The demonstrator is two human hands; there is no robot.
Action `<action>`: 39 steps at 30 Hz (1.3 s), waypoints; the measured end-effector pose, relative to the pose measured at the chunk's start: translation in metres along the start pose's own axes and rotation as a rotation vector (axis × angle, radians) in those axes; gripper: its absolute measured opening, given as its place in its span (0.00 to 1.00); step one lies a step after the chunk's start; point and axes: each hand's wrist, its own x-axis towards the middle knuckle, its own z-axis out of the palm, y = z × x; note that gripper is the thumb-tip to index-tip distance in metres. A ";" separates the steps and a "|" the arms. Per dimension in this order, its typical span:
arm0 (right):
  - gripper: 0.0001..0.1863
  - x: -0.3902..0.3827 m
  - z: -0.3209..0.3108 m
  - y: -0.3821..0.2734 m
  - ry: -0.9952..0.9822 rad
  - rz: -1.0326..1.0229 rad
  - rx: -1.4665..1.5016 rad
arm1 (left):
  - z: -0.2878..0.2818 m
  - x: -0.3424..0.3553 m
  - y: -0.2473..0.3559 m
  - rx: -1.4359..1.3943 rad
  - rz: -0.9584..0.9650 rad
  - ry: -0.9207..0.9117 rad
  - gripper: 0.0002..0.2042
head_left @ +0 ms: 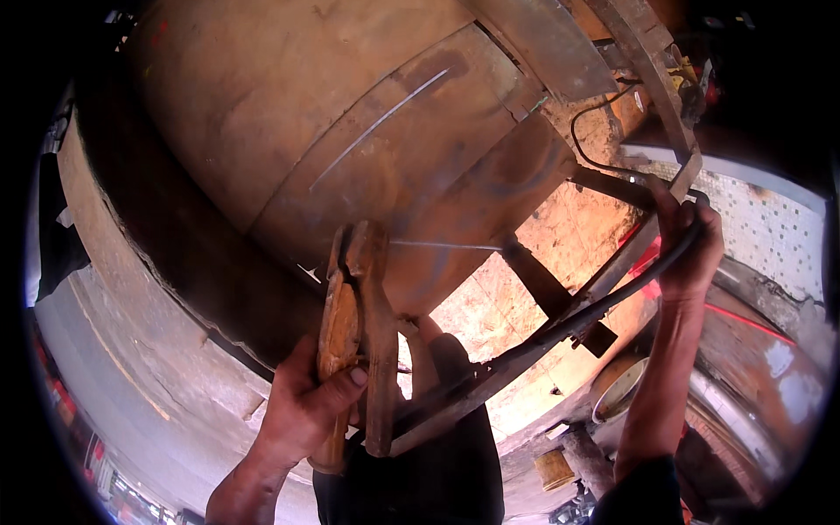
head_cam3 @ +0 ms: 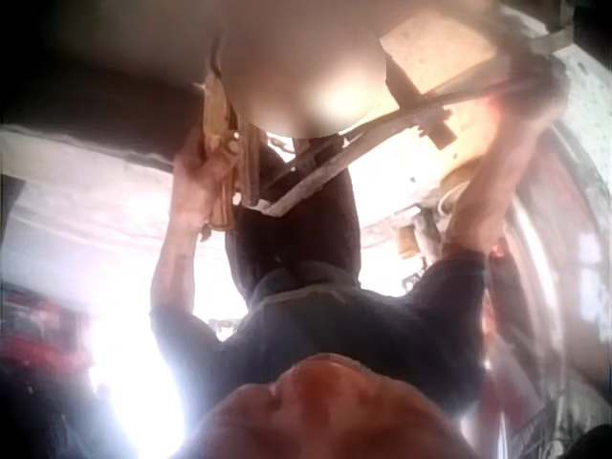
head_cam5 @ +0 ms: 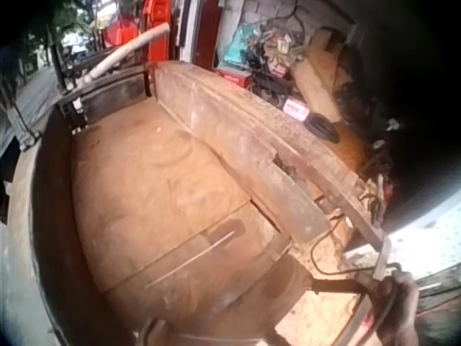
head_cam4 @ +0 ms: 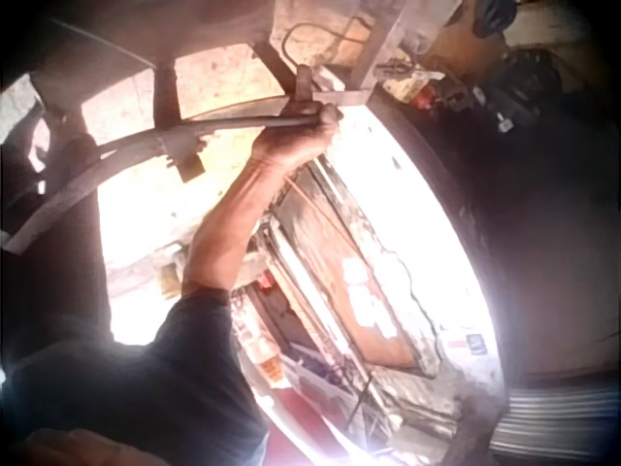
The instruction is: The person welds a metal frame using a welding torch, creating bright sparks and molten metal. They hold the frame steady with one hand while operating the torch with the other, moving along the joints to secure the structure.
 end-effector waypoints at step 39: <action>0.15 0.003 -0.009 0.007 -0.032 -0.027 -0.116 | -0.004 0.004 -0.019 -0.022 -0.061 -0.035 0.19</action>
